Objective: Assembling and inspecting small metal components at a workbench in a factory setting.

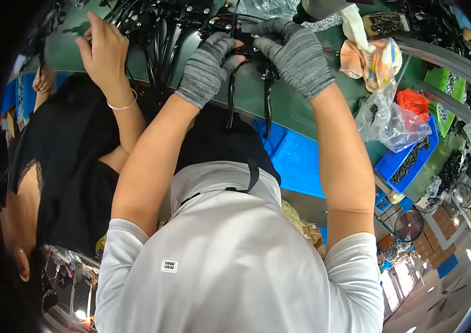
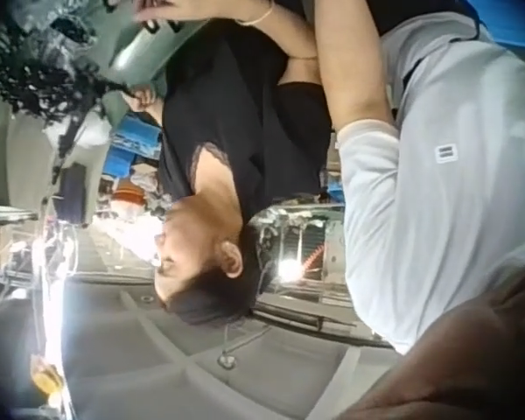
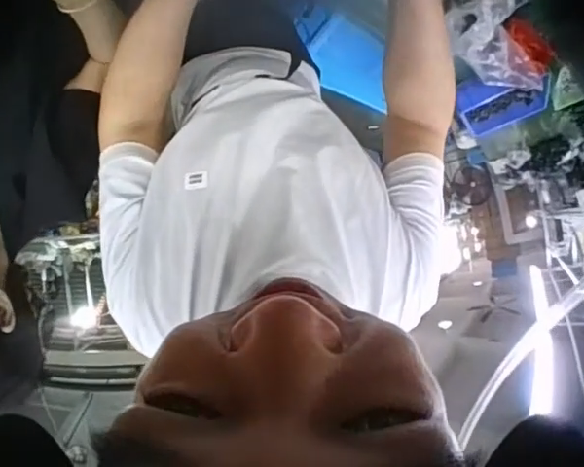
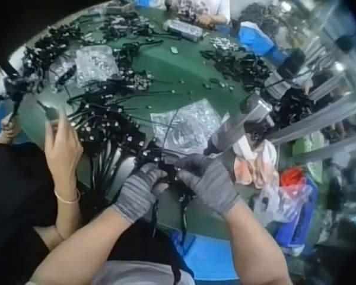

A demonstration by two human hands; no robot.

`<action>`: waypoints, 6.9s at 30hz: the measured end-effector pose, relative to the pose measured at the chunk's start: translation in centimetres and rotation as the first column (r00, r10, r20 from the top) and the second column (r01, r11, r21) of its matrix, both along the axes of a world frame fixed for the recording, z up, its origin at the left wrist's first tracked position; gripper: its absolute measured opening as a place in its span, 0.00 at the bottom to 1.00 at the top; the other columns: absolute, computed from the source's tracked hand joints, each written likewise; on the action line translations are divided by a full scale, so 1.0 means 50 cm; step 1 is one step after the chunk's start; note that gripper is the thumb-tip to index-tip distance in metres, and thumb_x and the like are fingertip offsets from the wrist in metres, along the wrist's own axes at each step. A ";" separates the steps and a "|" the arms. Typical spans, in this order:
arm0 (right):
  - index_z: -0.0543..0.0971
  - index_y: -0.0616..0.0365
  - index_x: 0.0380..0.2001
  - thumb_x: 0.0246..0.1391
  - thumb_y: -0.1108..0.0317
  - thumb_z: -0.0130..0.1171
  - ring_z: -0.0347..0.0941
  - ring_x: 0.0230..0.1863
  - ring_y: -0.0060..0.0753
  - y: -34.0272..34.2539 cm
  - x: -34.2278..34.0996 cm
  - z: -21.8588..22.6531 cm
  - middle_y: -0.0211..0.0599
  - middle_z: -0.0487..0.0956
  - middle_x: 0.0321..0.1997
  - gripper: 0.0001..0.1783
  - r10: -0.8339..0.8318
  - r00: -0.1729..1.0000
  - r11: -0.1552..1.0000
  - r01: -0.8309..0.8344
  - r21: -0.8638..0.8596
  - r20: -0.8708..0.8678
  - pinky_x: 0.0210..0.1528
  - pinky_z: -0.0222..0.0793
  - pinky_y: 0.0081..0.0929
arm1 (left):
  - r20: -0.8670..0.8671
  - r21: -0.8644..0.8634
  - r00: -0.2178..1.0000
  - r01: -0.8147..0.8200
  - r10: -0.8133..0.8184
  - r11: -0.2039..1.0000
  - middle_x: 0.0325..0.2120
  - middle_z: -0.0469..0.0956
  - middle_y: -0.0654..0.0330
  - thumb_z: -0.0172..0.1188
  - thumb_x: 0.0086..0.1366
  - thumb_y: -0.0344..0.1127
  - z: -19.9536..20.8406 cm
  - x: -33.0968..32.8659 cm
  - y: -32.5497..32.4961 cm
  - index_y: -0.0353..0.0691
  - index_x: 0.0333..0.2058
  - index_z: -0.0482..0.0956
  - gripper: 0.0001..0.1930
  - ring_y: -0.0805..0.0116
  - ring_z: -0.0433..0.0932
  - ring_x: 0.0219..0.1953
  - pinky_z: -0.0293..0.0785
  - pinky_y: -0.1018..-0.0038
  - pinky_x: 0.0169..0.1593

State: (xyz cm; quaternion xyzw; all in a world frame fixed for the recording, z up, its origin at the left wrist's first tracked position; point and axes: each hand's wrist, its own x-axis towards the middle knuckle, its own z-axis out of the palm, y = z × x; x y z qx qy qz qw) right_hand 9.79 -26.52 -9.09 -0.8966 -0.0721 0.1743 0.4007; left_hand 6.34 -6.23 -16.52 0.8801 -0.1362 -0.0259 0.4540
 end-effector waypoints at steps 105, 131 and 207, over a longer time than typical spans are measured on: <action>0.76 0.58 0.33 0.54 0.65 0.66 0.72 0.22 0.20 0.076 0.022 0.105 0.31 0.79 0.25 0.10 -0.569 0.794 0.704 0.335 0.626 0.214 0.25 0.66 0.17 | 0.075 0.073 0.996 -0.057 0.051 0.996 0.40 0.79 0.56 0.69 0.57 0.42 -0.023 -0.002 -0.057 0.42 0.41 0.81 0.15 0.57 0.79 0.42 0.78 0.65 0.48; 0.77 0.60 0.40 0.52 0.64 0.68 0.72 0.21 0.21 0.094 0.012 0.138 0.36 0.79 0.25 0.16 -0.627 0.779 0.519 0.405 0.753 0.013 0.23 0.66 0.17 | 0.024 0.058 1.000 0.013 -0.014 0.998 0.40 0.80 0.55 0.69 0.58 0.40 -0.006 0.007 -0.051 0.39 0.44 0.81 0.17 0.59 0.81 0.38 0.79 0.69 0.44; 0.74 0.64 0.46 0.51 0.70 0.69 0.78 0.33 0.26 0.060 0.017 0.162 0.39 0.81 0.39 0.21 -0.483 0.876 0.604 0.323 0.728 0.012 0.24 0.69 0.17 | 0.084 0.085 0.992 0.084 -0.091 0.993 0.47 0.76 0.47 0.68 0.56 0.37 -0.016 0.023 -0.033 0.38 0.42 0.78 0.16 0.47 0.78 0.44 0.77 0.59 0.47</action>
